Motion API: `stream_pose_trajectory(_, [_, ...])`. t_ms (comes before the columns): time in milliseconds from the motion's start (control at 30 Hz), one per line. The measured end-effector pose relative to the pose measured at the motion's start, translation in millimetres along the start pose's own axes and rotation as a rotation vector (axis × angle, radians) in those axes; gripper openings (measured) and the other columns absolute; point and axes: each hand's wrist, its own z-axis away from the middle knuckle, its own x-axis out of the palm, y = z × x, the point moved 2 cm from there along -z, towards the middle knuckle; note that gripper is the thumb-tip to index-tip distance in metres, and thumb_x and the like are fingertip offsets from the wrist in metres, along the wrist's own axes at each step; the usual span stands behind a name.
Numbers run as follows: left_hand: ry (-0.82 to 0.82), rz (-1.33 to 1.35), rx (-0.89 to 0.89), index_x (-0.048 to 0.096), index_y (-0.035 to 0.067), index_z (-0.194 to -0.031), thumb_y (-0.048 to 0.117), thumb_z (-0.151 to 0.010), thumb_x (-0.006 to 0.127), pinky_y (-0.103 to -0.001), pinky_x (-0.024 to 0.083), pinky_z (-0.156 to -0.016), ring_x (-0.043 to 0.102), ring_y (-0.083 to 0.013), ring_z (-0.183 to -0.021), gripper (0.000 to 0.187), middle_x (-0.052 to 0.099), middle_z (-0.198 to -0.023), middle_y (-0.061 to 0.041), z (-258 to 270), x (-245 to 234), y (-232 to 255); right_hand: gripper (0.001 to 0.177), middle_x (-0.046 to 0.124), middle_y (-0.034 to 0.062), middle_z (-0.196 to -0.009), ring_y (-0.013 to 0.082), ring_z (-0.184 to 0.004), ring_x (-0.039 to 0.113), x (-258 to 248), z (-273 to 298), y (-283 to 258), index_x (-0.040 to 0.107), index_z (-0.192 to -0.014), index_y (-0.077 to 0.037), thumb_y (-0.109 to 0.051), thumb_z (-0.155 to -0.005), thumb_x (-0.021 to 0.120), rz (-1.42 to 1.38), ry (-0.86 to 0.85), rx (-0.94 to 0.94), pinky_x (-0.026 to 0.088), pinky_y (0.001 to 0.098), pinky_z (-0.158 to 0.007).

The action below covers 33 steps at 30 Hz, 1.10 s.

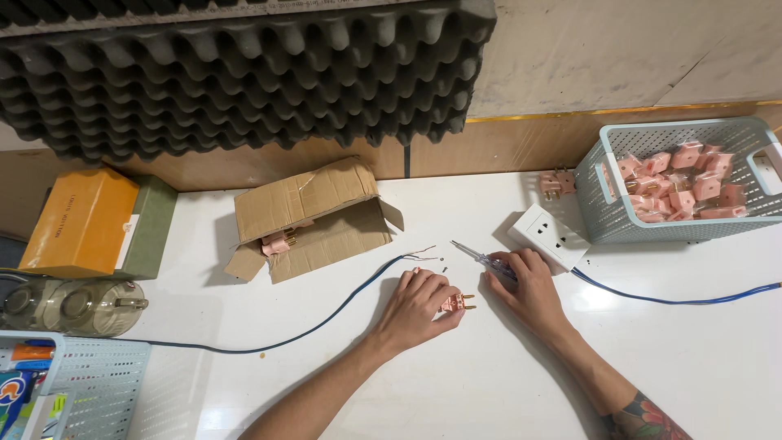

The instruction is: The person assembles a power plug by inserting metal pins into a plastic housing, securing them with a screwdriver, and closing the plug case.

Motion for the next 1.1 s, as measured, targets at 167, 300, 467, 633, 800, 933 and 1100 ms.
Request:
stream_pose_trajectory(167, [-0.006, 0.002, -0.001, 0.079, 0.016, -0.120, 0.045, -0.109, 0.073, -0.042, 0.052, -0.089, 0.068, -0.0243, -0.108, 0.031, 0.069, -0.105, -0.005, 2.8, 4.1, -2.1, 0.046, 0.072, 0.0090, -0.110, 0.0254, -0.106, 0.073, 0.8, 0.6, -0.9, 0.082, -0.134, -0.021, -0.055, -0.103, 0.079, -0.004, 0.001, 0.008, 0.060, 0.0385, -0.097])
stream_pose_trajectory(300, [0.007, -0.001, 0.014, 0.079, 0.017, -0.120, 0.044, -0.109, 0.073, -0.042, 0.052, -0.088, 0.068, -0.0240, -0.107, 0.030, 0.069, -0.104, -0.005, -0.5, 1.5, -3.7, 0.045, 0.072, 0.0083, -0.108, 0.0251, -0.105, 0.072, 1.0, -1.7, -0.9, 0.083, -0.133, -0.020, -0.053, -0.103, 0.080, -0.003, 0.015, 0.002, 0.060, 0.0381, -0.095])
stream_pose_trajectory(467, [0.013, -0.006, 0.011, 0.079, 0.017, -0.120, 0.044, -0.108, 0.074, -0.042, 0.053, -0.088, 0.068, -0.0246, -0.107, 0.030, 0.069, -0.104, -0.005, 2.0, 4.4, -2.2, 0.047, 0.072, 0.0088, -0.108, 0.0251, -0.104, 0.072, 0.9, 1.1, -1.0, 0.083, -0.134, -0.020, -0.054, -0.102, 0.079, 0.002, 0.011, 0.002, 0.060, 0.0379, -0.095])
stream_pose_trajectory(633, [0.019, -0.001, 0.014, 0.079, 0.016, -0.119, 0.044, -0.108, 0.074, -0.042, 0.052, -0.088, 0.068, -0.0246, -0.107, 0.031, 0.069, -0.105, -0.006, 0.4, 3.3, -2.4, 0.046, 0.073, 0.0091, -0.108, 0.0251, -0.104, 0.072, -1.2, 0.4, -2.5, 0.083, -0.134, -0.020, -0.053, -0.102, 0.080, -0.003, 0.010, 0.005, 0.060, 0.0378, -0.096])
stream_pose_trajectory(800, [0.028, -0.032, 0.024, 0.077, 0.017, -0.120, 0.044, -0.107, 0.074, -0.042, 0.052, -0.086, 0.068, -0.0249, -0.107, 0.030, 0.067, -0.105, -0.005, -0.9, 1.9, -0.6, 0.046, 0.069, 0.0072, -0.106, 0.0276, -0.103, 0.070, 8.7, 0.7, 8.6, 0.081, -0.133, -0.022, -0.054, -0.101, 0.081, -0.010, 0.053, -0.046, 0.059, 0.0409, -0.094])
stream_pose_trajectory(933, [0.020, -0.024, 0.020, 0.078, 0.017, -0.119, 0.045, -0.107, 0.074, -0.042, 0.053, -0.086, 0.068, -0.0241, -0.106, 0.030, 0.068, -0.104, -0.005, 0.5, 2.1, 0.0, 0.045, 0.069, 0.0065, -0.106, 0.0245, -0.101, 0.071, 4.5, 4.1, 2.6, 0.081, -0.132, -0.022, -0.054, -0.102, 0.080, -0.011, 0.032, -0.020, 0.059, 0.0389, -0.094])
stream_pose_trajectory(1100, [0.003, 0.009, 0.010, 0.080, 0.016, -0.119, 0.045, -0.109, 0.073, -0.041, 0.053, -0.087, 0.069, -0.0242, -0.106, 0.031, 0.069, -0.104, -0.006, -2.6, 2.1, 0.6, 0.044, 0.070, 0.0075, -0.107, 0.0256, -0.105, 0.072, 2.0, 3.1, 2.9, 0.082, -0.132, -0.022, -0.053, -0.102, 0.081, -0.021, 0.037, -0.003, 0.060, 0.0398, -0.098])
